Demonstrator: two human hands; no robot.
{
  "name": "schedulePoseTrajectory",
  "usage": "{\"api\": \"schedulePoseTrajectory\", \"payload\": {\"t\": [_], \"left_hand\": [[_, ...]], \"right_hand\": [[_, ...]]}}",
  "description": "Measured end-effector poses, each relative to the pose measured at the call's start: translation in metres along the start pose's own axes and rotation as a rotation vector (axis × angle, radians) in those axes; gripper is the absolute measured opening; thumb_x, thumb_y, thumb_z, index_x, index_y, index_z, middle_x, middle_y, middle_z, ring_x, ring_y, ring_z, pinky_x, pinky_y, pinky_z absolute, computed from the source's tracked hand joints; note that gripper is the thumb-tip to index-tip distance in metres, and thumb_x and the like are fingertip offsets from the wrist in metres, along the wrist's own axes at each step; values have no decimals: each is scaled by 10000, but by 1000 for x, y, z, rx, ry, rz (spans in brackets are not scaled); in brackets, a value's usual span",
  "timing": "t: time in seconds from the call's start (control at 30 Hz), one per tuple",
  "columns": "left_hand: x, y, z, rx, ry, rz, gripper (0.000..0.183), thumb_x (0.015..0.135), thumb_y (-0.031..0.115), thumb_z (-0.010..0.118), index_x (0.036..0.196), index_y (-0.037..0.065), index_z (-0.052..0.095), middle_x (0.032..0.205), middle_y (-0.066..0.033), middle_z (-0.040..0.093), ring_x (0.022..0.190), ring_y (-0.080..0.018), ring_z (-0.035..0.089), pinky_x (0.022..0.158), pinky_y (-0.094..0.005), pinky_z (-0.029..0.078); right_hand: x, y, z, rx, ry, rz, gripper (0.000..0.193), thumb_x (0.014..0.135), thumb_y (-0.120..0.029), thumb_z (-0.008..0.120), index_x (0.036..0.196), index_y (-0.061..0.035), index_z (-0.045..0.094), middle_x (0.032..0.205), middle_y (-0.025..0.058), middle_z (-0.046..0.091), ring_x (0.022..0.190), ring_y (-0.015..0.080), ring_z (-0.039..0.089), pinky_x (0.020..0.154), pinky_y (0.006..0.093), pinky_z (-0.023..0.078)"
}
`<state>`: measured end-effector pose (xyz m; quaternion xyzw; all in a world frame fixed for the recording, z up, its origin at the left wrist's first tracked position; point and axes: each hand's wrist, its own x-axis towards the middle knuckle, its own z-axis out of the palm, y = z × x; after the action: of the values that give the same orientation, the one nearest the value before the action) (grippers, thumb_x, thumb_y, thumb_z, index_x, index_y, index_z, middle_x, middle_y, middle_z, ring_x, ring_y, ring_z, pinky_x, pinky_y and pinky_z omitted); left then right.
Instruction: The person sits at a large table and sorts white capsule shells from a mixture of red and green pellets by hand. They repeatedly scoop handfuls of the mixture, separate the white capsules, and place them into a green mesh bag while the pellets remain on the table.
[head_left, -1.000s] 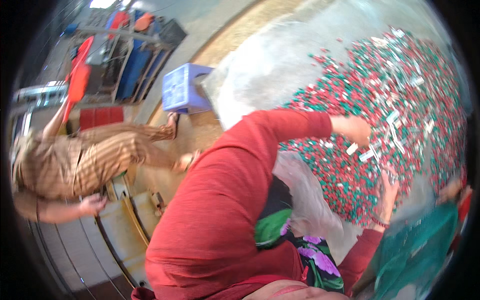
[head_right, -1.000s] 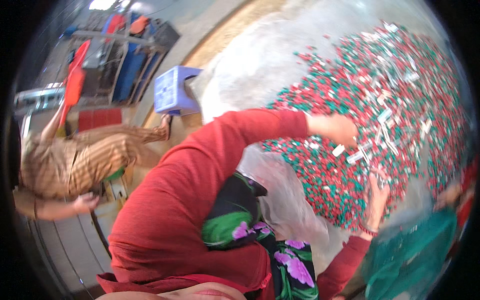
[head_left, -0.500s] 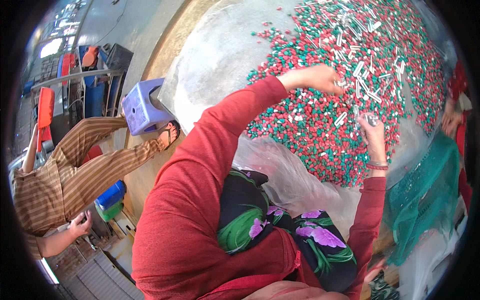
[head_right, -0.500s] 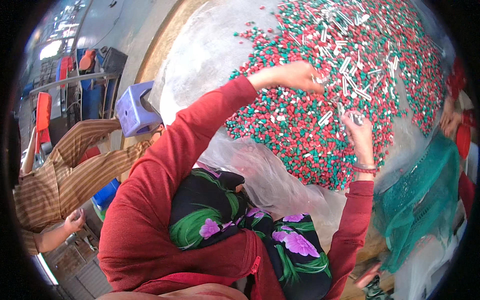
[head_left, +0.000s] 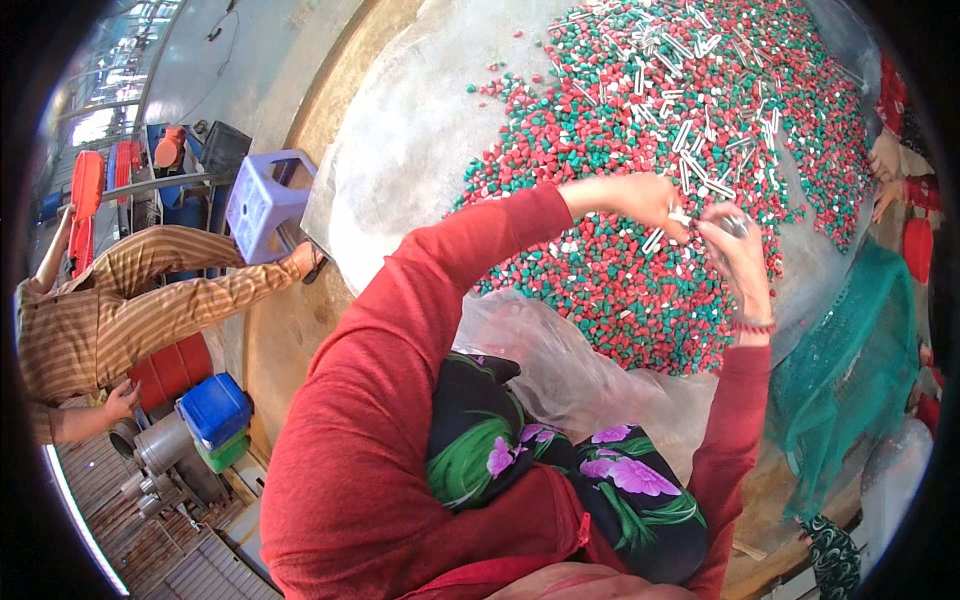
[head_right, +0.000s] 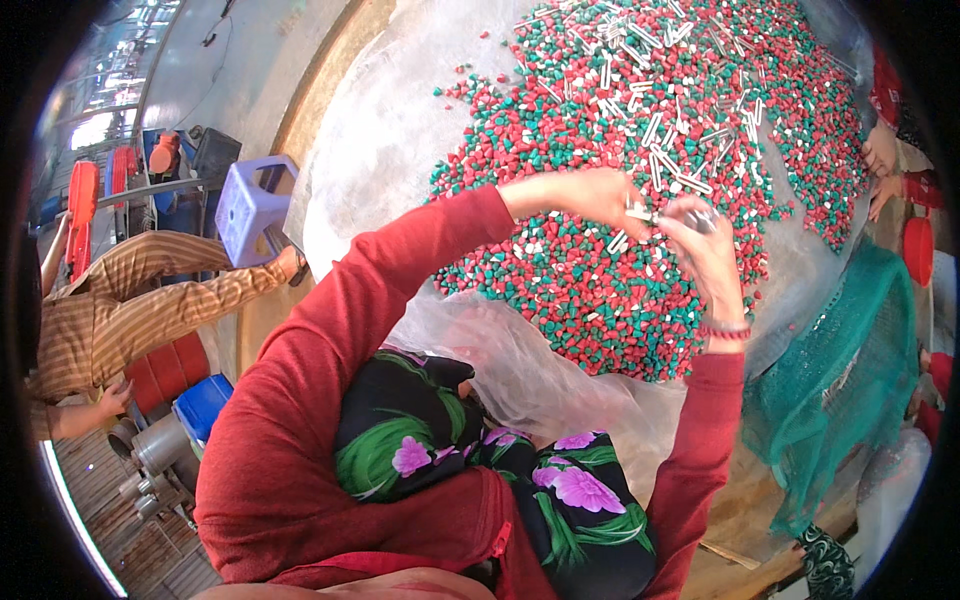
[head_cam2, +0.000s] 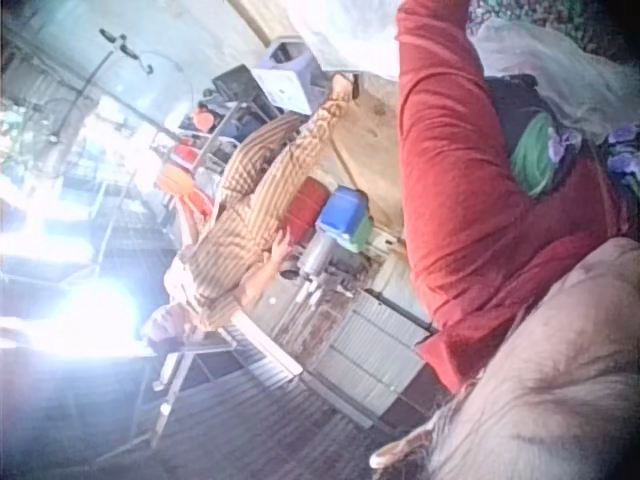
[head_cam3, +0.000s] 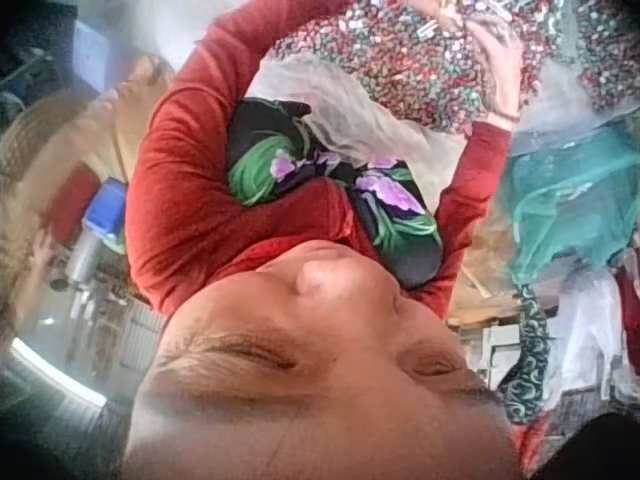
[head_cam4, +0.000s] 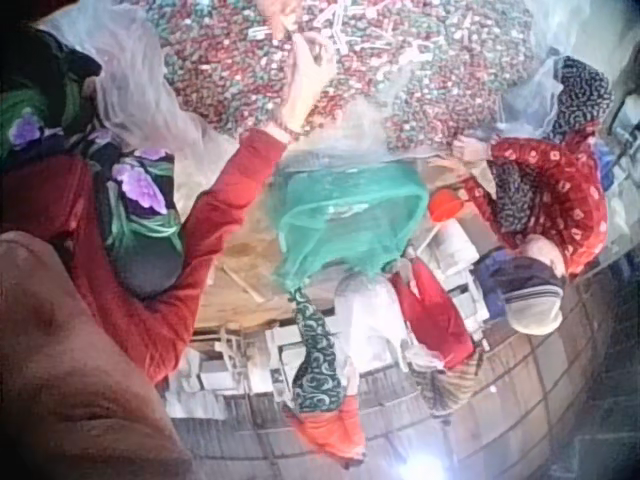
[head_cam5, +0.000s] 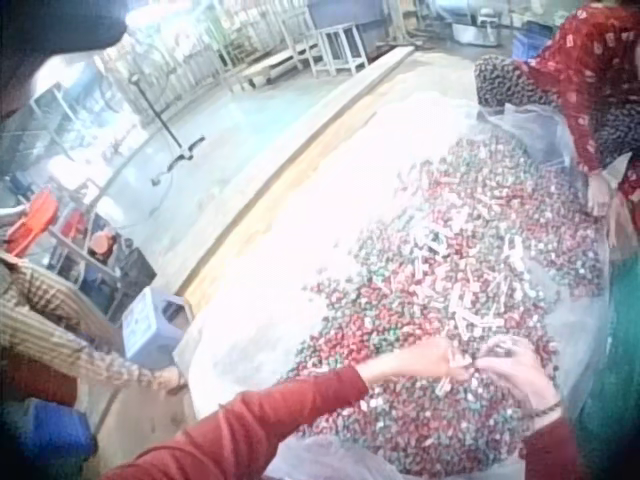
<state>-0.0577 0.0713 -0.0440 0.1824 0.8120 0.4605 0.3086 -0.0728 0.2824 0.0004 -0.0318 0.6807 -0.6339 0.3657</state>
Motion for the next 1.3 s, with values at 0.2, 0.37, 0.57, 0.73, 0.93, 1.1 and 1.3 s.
{"api": "schedulePoseTrajectory", "payload": {"t": [0.2,0.37,0.57,0.73,0.93,1.1,1.3], "left_hand": [[2,-1,62,817,107,-55,152,763,210,634,748,64,672,707,-101,661,695,-288,668,597,-429,517],[-16,-5,43,410,-53,-56,220,775,219,623,864,19,648,769,-150,644,779,-283,629,639,-439,486],[-50,-3,-29,-1288,-330,-10,108,800,127,547,855,38,519,727,-53,536,505,-70,463,339,-168,287],[1,-2,-52,-991,-91,3,181,781,130,577,926,24,562,692,-62,573,542,-134,559,368,-244,413],[76,-23,-10,768,353,21,149,775,123,588,861,3,600,759,-138,648,696,-282,666,569,-416,526],[62,-36,11,788,247,168,123,771,89,555,856,0,554,733,-150,628,684,-300,657,548,-416,524],[63,-28,5,843,254,135,331,705,103,661,975,0,498,819,-156,613,743,-313,653,563,-425,522]], "right_hand": [[69,51,12,-1149,16,-482,263,774,-118,612,1036,-95,623,878,160,642,789,332,623,670,418,502],[51,57,21,-994,59,-494,122,767,-87,639,864,-38,582,721,139,611,689,302,620,575,404,472],[-7,46,-18,952,13,2,191,841,-75,604,999,-26,510,804,47,493,650,117,467,351,147,303],[-17,54,-21,1204,-188,-112,176,857,-108,590,990,-35,500,900,93,476,732,162,452,369,151,377],[-17,58,-18,1070,-4,77,185,886,-107,585,1050,-56,519,839,61,527,713,142,475,420,185,390],[-32,70,-8,1094,142,159,288,889,-119,587,1168,-77,527,908,67,593,811,183,565,658,296,506],[-35,53,1,1130,0,112,369,931,-288,512,1247,-99,490,1133,120,584,1043,307,564,897,510,462]]}}
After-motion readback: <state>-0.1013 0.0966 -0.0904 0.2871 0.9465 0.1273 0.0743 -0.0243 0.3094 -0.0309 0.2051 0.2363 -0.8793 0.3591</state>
